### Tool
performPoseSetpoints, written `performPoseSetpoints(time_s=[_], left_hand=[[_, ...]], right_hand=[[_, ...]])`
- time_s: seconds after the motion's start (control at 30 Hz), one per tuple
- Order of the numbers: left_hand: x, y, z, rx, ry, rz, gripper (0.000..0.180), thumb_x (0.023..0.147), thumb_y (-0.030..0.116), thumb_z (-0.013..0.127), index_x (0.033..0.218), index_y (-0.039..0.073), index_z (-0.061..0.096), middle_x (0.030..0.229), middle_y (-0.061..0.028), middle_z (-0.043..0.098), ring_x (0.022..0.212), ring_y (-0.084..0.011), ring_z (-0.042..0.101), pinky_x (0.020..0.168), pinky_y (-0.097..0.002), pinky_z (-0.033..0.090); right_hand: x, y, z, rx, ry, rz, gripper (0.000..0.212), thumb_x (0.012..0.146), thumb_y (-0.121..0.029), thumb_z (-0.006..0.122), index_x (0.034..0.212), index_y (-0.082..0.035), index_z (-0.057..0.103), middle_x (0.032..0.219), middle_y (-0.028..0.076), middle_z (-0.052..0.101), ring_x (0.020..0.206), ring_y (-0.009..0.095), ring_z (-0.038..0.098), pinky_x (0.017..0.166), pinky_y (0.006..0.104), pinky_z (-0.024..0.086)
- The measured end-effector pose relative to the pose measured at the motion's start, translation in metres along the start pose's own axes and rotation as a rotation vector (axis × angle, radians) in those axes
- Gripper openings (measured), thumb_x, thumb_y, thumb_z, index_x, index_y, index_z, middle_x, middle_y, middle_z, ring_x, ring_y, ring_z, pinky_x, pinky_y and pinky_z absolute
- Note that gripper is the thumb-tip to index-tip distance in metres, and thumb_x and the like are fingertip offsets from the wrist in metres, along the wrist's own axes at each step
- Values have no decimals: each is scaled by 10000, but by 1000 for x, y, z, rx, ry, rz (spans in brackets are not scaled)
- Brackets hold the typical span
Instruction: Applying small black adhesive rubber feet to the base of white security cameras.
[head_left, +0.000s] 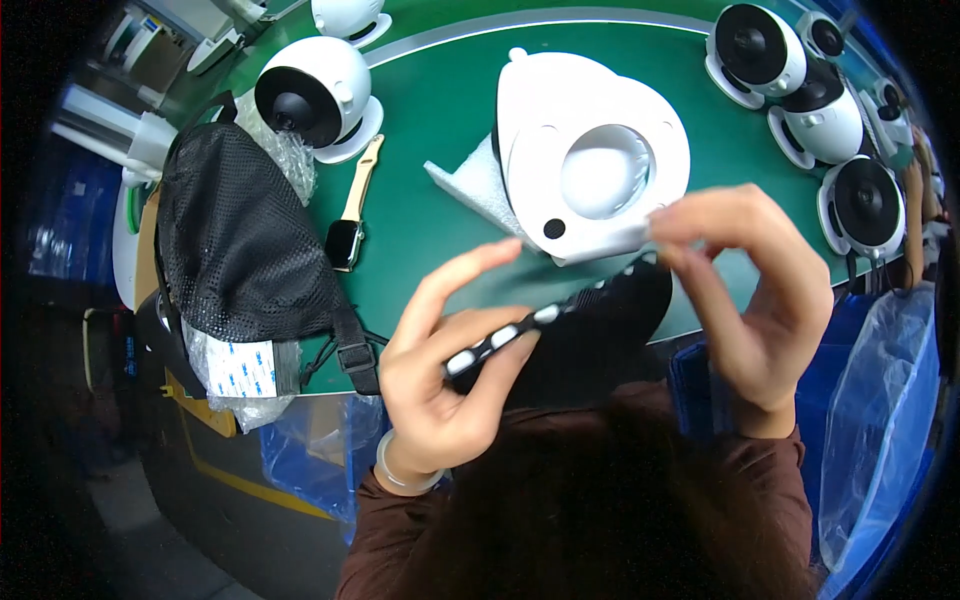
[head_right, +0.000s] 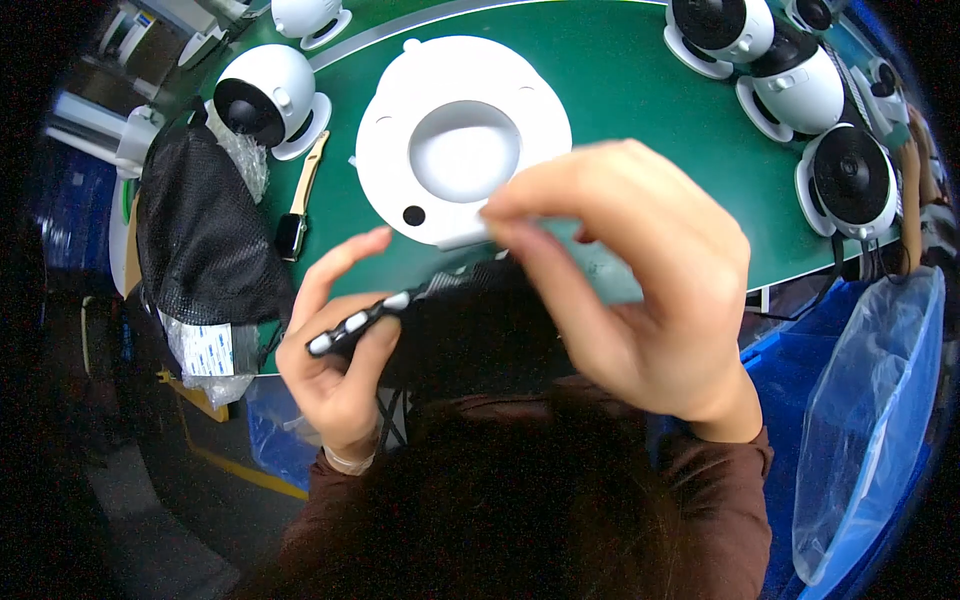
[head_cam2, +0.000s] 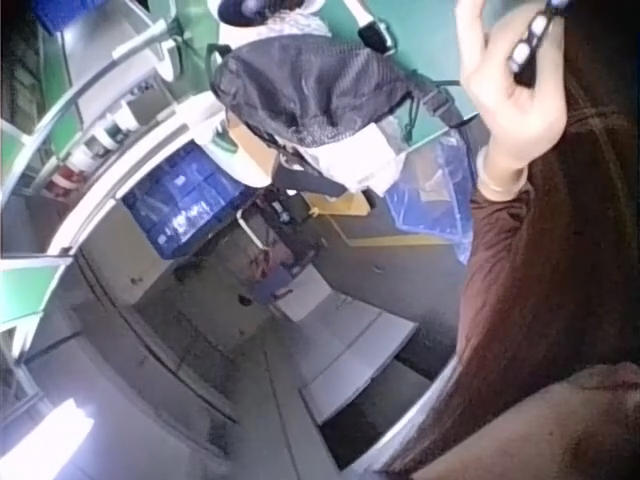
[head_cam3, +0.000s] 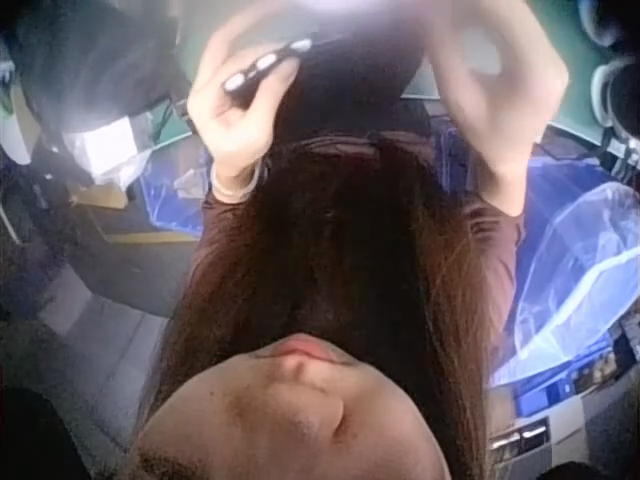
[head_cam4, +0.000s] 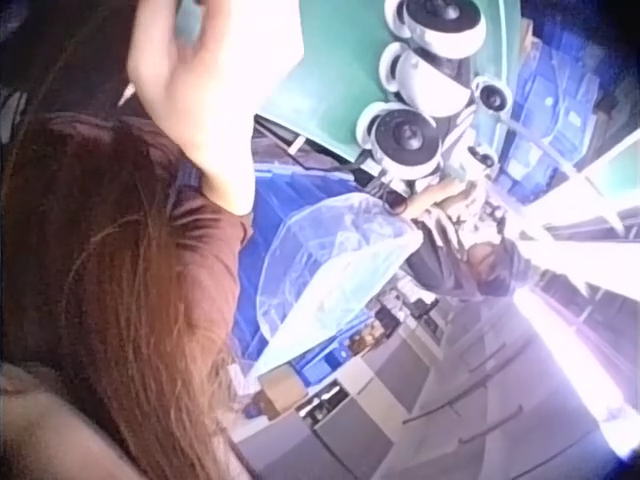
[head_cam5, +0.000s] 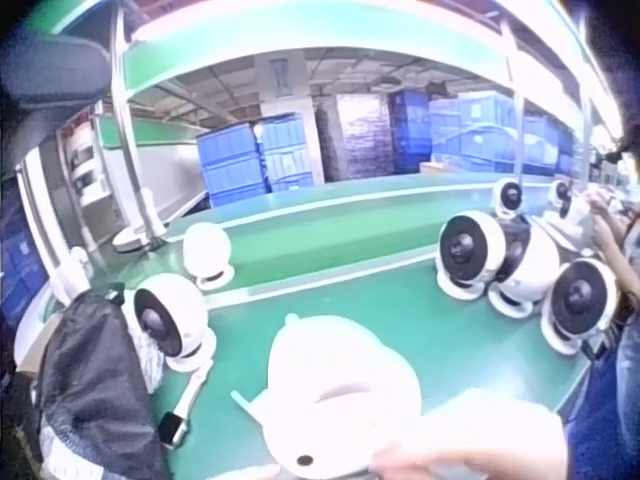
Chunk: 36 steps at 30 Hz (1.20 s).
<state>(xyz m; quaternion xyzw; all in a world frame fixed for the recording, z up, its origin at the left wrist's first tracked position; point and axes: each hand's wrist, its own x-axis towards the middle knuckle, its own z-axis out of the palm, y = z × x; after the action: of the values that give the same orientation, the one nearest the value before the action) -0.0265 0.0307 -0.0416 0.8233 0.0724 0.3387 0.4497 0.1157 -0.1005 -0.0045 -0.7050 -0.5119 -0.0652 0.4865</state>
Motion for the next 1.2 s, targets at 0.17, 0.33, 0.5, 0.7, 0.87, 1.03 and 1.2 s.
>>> performPoseSetpoints(time_s=[0.17,0.33,0.5,0.7,0.87,1.03,1.2], left_hand=[[-2,6,4,-117,-4,-43,176,605,-122,559,766,-62,595,887,-165,596,773,-224,595,709,-264,453],[1,11,9,-129,2,16,184,609,-121,553,771,-50,603,833,-154,618,755,-210,607,694,-252,459],[7,24,9,-207,-52,-173,225,588,-95,618,801,-27,624,795,-124,634,709,-163,616,627,-222,460],[8,16,12,-4,-14,6,206,580,-91,640,771,-13,637,696,-106,633,594,-135,612,547,-190,446],[11,18,13,84,-54,18,210,574,-94,636,767,-12,635,670,-109,626,567,-137,610,528,-188,437],[10,15,15,76,-26,-22,199,576,-97,633,757,-14,635,665,-111,625,563,-139,605,531,-197,440],[8,10,11,43,107,-188,161,609,-81,626,760,-25,636,777,-127,615,764,-184,588,666,-234,438]], right_hand=[[-11,2,-3,-27,-137,-142,212,545,-35,678,752,-37,635,743,66,587,683,209,525,615,272,410],[-12,2,0,21,-79,-94,214,540,-37,690,745,-42,629,710,57,579,673,203,535,586,275,421],[-13,2,-6,126,-196,-79,209,534,0,685,726,-47,618,666,46,573,601,175,543,527,242,421],[-15,2,-5,4,-168,-135,212,532,11,679,722,-59,616,672,46,580,598,185,549,528,245,424],[-12,1,-6,-95,-172,-148,169,546,-16,677,684,-72,597,695,36,588,620,179,562,582,278,449],[-10,-1,-5,-62,-248,-27,130,576,-56,670,661,-82,575,720,26,597,657,172,576,658,314,462],[-14,-5,-9,59,-33,-100,57,639,-47,624,679,-47,583,793,101,612,764,196,591,694,301,460]])
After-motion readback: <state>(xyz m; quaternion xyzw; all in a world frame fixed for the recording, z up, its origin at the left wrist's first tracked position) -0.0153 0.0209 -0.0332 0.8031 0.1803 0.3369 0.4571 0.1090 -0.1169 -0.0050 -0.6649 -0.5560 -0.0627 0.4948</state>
